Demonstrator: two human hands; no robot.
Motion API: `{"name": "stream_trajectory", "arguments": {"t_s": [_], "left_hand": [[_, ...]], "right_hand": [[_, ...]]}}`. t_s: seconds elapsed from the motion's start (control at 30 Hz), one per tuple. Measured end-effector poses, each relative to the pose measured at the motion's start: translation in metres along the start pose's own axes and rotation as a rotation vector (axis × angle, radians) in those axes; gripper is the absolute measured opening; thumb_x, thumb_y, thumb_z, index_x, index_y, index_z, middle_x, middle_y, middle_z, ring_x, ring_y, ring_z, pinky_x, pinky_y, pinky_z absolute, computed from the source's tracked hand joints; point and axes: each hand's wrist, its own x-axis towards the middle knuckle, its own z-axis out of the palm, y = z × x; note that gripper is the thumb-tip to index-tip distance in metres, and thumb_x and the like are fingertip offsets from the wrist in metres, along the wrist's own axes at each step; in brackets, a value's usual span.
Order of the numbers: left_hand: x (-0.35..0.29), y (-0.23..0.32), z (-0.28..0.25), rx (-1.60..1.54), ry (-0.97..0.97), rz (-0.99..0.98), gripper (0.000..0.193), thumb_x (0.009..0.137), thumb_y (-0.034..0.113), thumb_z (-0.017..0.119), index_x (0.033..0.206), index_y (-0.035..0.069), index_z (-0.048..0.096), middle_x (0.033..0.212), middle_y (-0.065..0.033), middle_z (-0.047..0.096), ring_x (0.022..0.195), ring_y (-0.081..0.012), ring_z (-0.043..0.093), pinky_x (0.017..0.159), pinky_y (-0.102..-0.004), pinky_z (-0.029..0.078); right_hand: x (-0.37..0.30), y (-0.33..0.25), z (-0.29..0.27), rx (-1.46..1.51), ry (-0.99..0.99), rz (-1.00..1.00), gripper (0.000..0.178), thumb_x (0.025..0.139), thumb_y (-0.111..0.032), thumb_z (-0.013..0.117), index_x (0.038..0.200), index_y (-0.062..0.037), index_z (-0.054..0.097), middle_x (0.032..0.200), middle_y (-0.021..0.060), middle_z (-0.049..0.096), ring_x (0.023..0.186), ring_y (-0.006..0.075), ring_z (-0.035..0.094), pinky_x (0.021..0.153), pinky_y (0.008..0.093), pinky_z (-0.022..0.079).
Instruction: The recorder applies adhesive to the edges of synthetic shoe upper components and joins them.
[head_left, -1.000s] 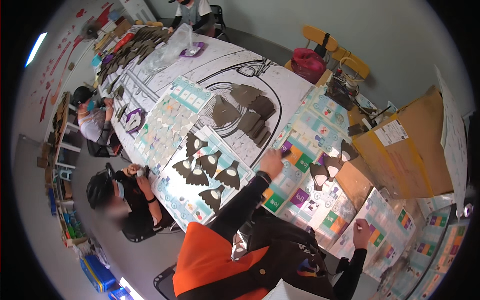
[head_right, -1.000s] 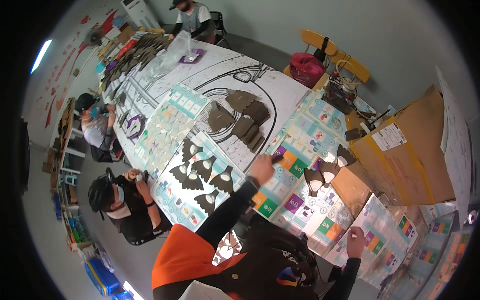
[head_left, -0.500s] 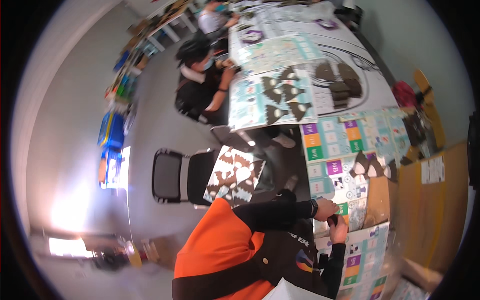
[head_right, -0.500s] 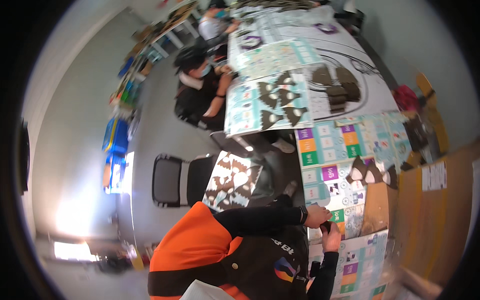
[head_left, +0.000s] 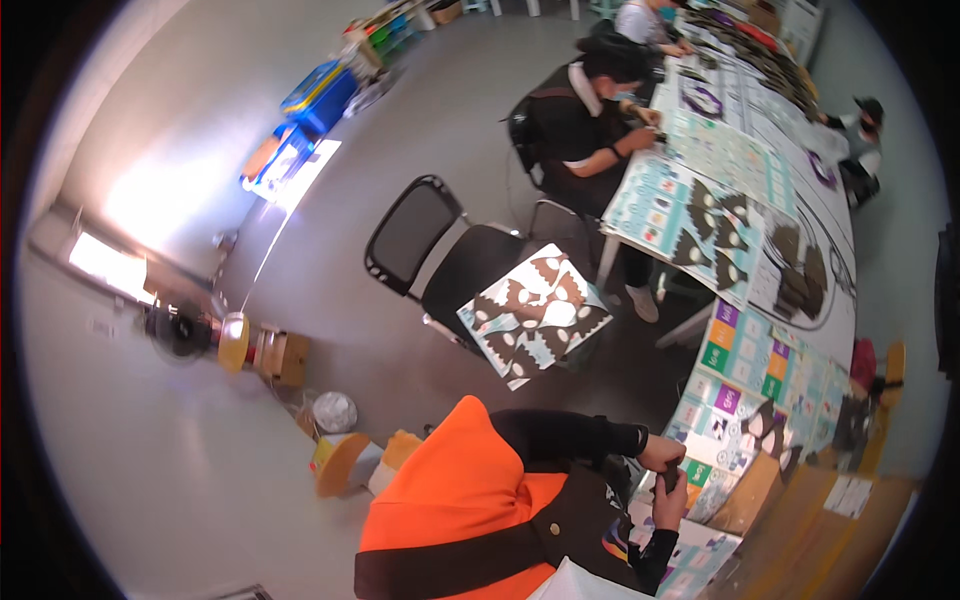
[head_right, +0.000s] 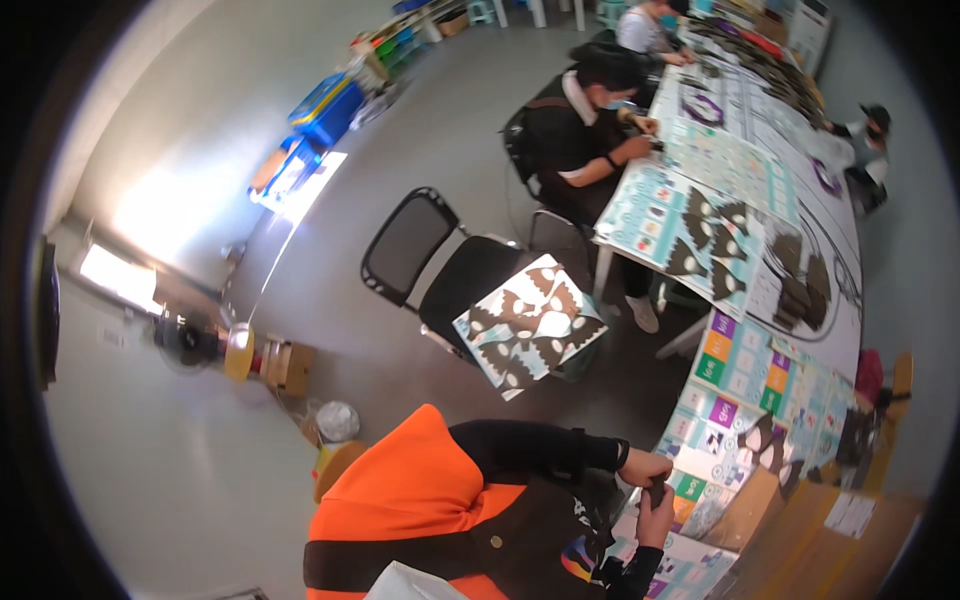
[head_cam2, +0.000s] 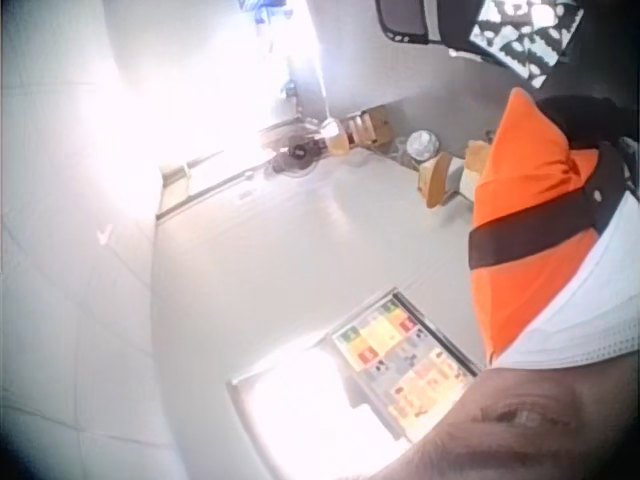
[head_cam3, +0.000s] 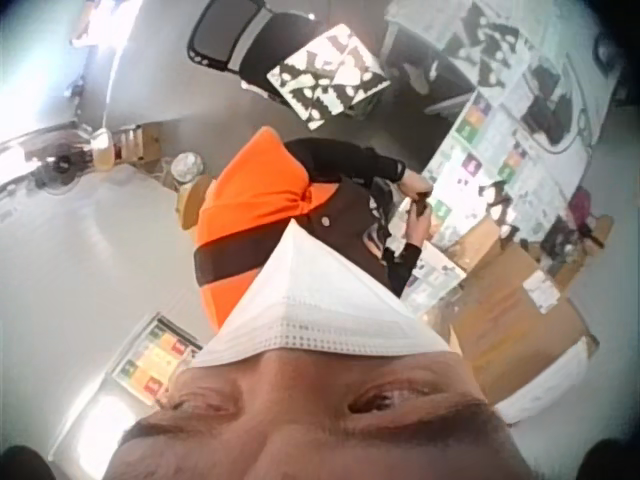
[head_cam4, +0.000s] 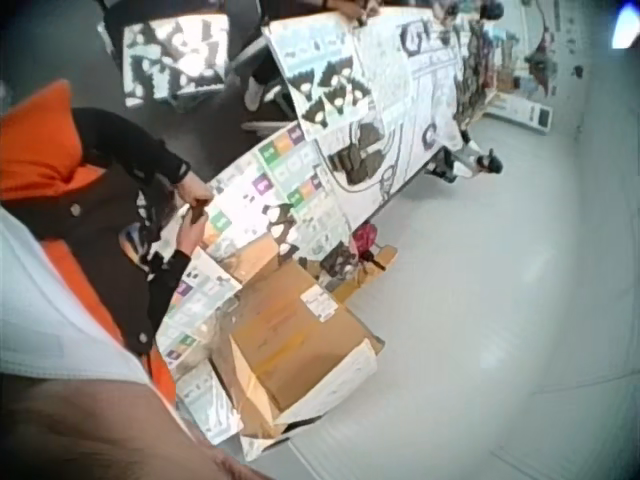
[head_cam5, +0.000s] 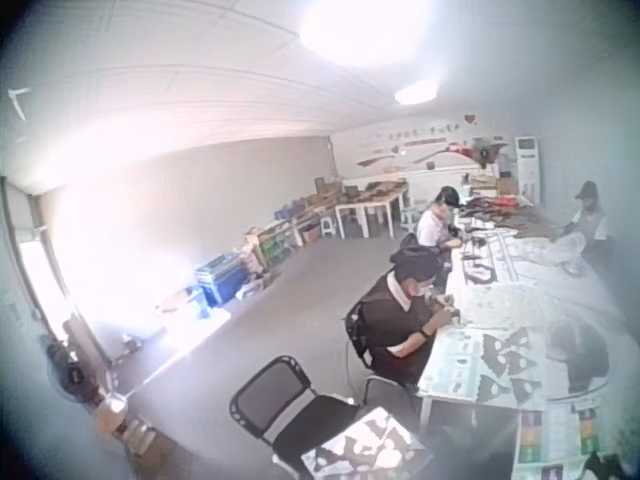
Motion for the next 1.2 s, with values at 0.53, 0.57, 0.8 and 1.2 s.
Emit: {"name": "stream_trajectory", "arguments": {"t_s": [0.53, 0.57, 0.8, 1.2], "left_hand": [[-0.169, 0.013, -0.051, -0.010, 0.375, 0.111, 0.035, 0.084, 0.005, 0.063, 0.118, 0.001, 0.055, 0.112, -0.0214, 0.058, 0.109, -0.0388, 0.057, 0.095, -0.0431, 0.046], [-0.176, 0.024, -0.053, -0.060, 0.318, 0.073, 0.037, 0.086, 0.007, 0.065, 0.120, 0.001, 0.054, 0.113, -0.0212, 0.058, 0.110, -0.0378, 0.058, 0.095, -0.0422, 0.046], [-0.154, 0.032, 0.011, 0.062, -0.186, 0.136, 0.038, 0.084, 0.016, 0.075, 0.116, 0.001, 0.061, 0.104, -0.0169, 0.066, 0.097, -0.0334, 0.066, 0.086, -0.0401, 0.052], [-0.088, 0.055, 0.239, 0.410, -0.439, 0.351, 0.030, 0.077, 0.012, 0.077, 0.104, 0.008, 0.066, 0.098, -0.0126, 0.062, 0.098, -0.0379, 0.060, 0.083, -0.0472, 0.050]], "right_hand": [[-0.018, -0.112, 0.093, -0.186, 0.014, -0.312, 0.035, 0.094, -0.020, 0.069, 0.122, -0.0036, 0.056, 0.099, 0.0168, 0.066, 0.087, 0.0301, 0.068, 0.075, 0.0368, 0.054], [-0.026, -0.101, 0.098, -0.144, 0.041, -0.275, 0.036, 0.093, -0.021, 0.068, 0.123, -0.0035, 0.055, 0.107, 0.0214, 0.065, 0.105, 0.0397, 0.064, 0.089, 0.0414, 0.050], [-0.141, -0.041, 0.104, -0.156, 0.278, -0.008, 0.038, 0.091, -0.022, 0.068, 0.123, -0.0045, 0.058, 0.120, 0.0198, 0.062, 0.113, 0.0388, 0.061, 0.096, 0.0443, 0.049], [-0.300, 0.133, 0.116, -0.126, 0.730, 0.307, 0.034, 0.084, -0.017, 0.071, 0.114, -0.0055, 0.060, 0.110, 0.0146, 0.064, 0.107, 0.0369, 0.060, 0.091, 0.0458, 0.050]]}}
